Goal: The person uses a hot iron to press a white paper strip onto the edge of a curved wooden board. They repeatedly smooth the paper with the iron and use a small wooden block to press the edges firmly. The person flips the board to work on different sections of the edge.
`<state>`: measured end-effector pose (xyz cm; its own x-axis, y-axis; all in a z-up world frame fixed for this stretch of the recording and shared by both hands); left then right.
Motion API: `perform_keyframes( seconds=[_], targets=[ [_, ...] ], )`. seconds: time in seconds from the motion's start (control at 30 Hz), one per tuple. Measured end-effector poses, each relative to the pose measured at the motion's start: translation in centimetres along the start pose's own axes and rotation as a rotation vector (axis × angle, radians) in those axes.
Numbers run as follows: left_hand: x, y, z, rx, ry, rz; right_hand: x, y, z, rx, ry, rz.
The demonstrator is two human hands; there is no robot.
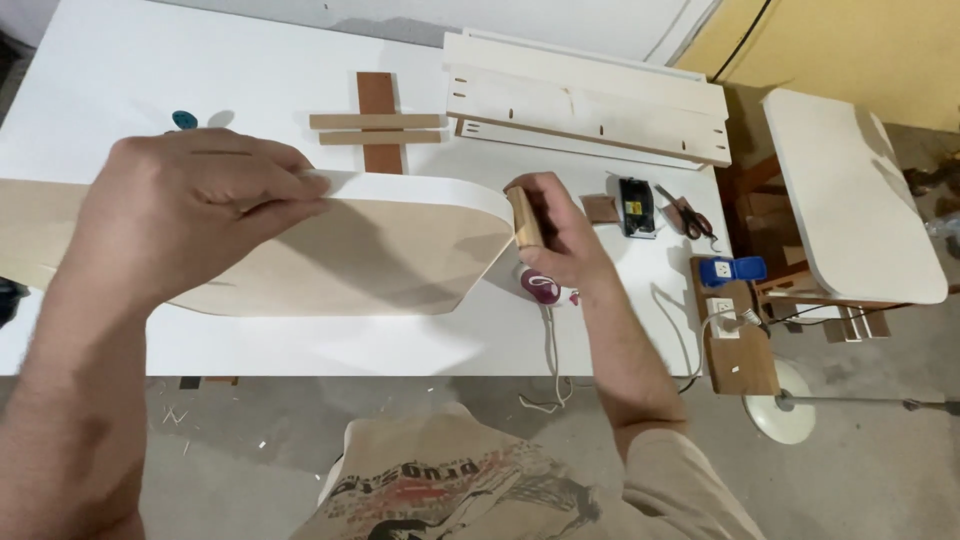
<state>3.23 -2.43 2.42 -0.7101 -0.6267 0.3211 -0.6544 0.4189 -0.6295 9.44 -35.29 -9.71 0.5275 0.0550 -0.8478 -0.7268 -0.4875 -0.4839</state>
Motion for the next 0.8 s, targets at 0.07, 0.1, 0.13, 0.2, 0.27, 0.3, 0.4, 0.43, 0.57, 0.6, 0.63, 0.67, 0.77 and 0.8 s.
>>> perform_keyframes(
  seconds=[0.07,0.1,0.13,0.2,0.27,0.3,0.4,0.43,0.57,0.6,0.63,0.67,0.77,0.8],
  targets=[
    [-0.1,0.1,0.0,0.003,-0.003,-0.005,-0.9,-0.8,-0.9,-0.165,0.216,-0.069],
    [-0.2,0.1,0.0,0.013,-0.005,-0.009,-2.3,-1.7,-1.0,-0.174,0.22,-0.072],
    [-0.3,0.2,0.1,0.004,-0.012,-0.01,-3.3,-2.4,-0.8,-0.222,0.223,-0.008],
    [-0.2,0.4,0.2,0.002,-0.021,-0.019,-5.6,-3.8,-0.6,-0.28,0.226,0.055],
    [0.2,0.4,0.2,0.011,-0.022,0.024,-7.4,-5.1,-0.3,-0.407,0.487,0.122],
    [0.4,0.2,0.1,0.02,-0.023,0.019,-8.9,-6.1,0.1,-0.416,0.491,0.119],
    [1.0,-0.1,-0.1,0.03,0.01,0.079,-11.3,-8.3,1.2,-0.506,0.795,0.347],
    [0.9,-0.2,0.0,0.019,0.013,0.086,-11.7,-8.8,1.5,-0.569,0.931,0.445],
    [0.8,-0.5,0.2,0.004,0.065,0.097,-12.8,-10.5,3.0,-0.704,1.145,0.538],
    [0.8,-0.6,0.2,0.009,0.065,0.096,-13.6,-11.2,3.9,-0.707,1.15,0.536],
    [0.8,-0.6,0.1,0.014,0.057,0.102,-14.2,-11.8,4.6,-0.738,1.189,0.593],
    [0.9,-0.5,0.3,0.011,0.055,0.108,-14.6,-11.9,5.4,-0.767,1.221,0.659],
    [1.4,-0.2,0.0,0.033,0.071,0.096,-15.1,-13.2,7.6,-0.823,1.233,0.594],
    [1.3,-0.1,-0.1,0.037,0.071,0.091,-15.2,-13.2,8.0,-0.829,1.236,0.591]
  ],
)
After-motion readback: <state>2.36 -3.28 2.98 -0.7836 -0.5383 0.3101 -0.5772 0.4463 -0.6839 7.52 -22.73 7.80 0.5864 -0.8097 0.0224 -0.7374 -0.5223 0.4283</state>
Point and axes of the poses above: each hand's wrist, its own y-axis away from the middle knuckle, its own z-axis out of the palm, x = y × z, the point moved 5 cm from there along -y, towards the middle knuckle, and after that the axes turned 2 degrees about x, right-handed, at the moved point
